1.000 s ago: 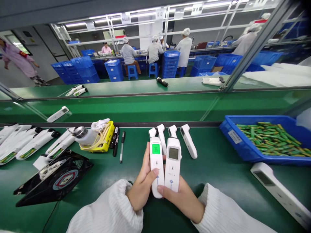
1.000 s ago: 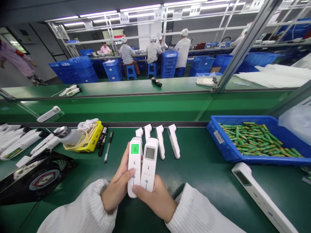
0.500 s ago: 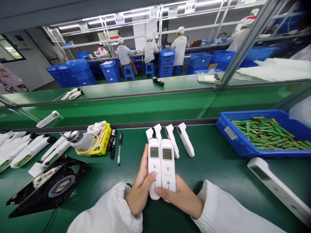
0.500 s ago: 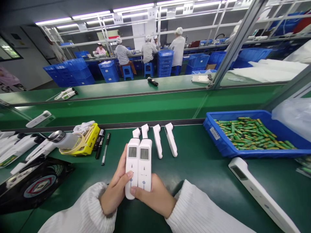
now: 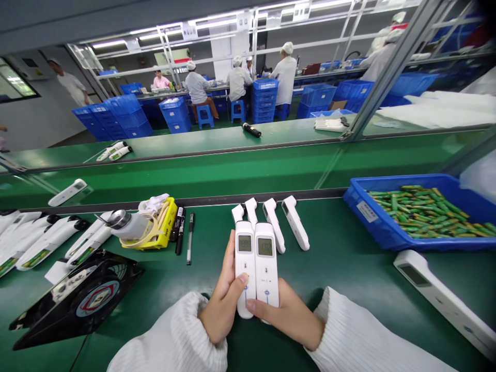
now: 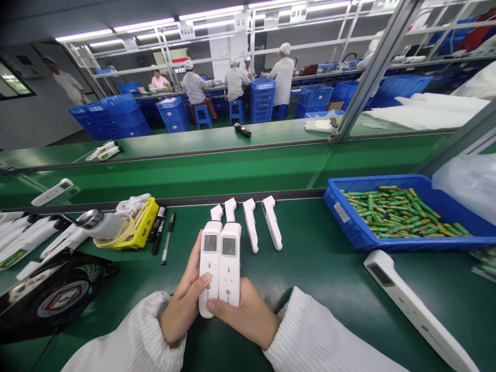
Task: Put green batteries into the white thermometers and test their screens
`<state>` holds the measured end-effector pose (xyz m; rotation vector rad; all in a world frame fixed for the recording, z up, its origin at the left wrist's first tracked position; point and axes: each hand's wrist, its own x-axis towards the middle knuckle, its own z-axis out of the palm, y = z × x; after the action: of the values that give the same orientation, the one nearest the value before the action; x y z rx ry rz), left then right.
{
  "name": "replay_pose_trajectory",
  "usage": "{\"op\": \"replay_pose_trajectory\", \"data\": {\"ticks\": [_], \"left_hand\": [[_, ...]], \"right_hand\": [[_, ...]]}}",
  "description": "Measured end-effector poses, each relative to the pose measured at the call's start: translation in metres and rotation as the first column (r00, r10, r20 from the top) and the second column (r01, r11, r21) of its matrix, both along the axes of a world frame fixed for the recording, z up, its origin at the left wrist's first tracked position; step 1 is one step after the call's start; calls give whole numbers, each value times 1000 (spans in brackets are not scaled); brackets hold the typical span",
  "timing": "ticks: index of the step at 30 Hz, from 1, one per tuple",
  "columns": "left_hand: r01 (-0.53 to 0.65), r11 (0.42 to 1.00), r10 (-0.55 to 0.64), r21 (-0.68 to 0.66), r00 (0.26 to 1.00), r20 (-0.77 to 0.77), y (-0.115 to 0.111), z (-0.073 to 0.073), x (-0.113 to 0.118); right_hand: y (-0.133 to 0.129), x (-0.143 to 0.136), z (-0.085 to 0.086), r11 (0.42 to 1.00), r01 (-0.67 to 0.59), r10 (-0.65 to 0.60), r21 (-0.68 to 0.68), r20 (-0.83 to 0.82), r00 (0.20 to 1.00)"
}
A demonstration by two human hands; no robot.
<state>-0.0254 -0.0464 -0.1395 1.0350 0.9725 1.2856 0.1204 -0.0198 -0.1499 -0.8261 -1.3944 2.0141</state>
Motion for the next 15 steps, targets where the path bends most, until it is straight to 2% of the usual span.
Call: {"op": "replay_pose_trajectory", "data": {"ticks": [6,11,15], "left_hand": [[-10,1000,10,-5,1000,-10,-2,0,0],[18,1000,-17,-5,992,127,-1,-1,1],[29,997,-42,72,979,197,1,2,6]], "right_hand": [[-1,1,0,999,6,-7,32,23,1000],[-2,-2,1,999,-2,-1,48,53,999],[-4,6,-12,994,15,-35,108,188,982]]}}
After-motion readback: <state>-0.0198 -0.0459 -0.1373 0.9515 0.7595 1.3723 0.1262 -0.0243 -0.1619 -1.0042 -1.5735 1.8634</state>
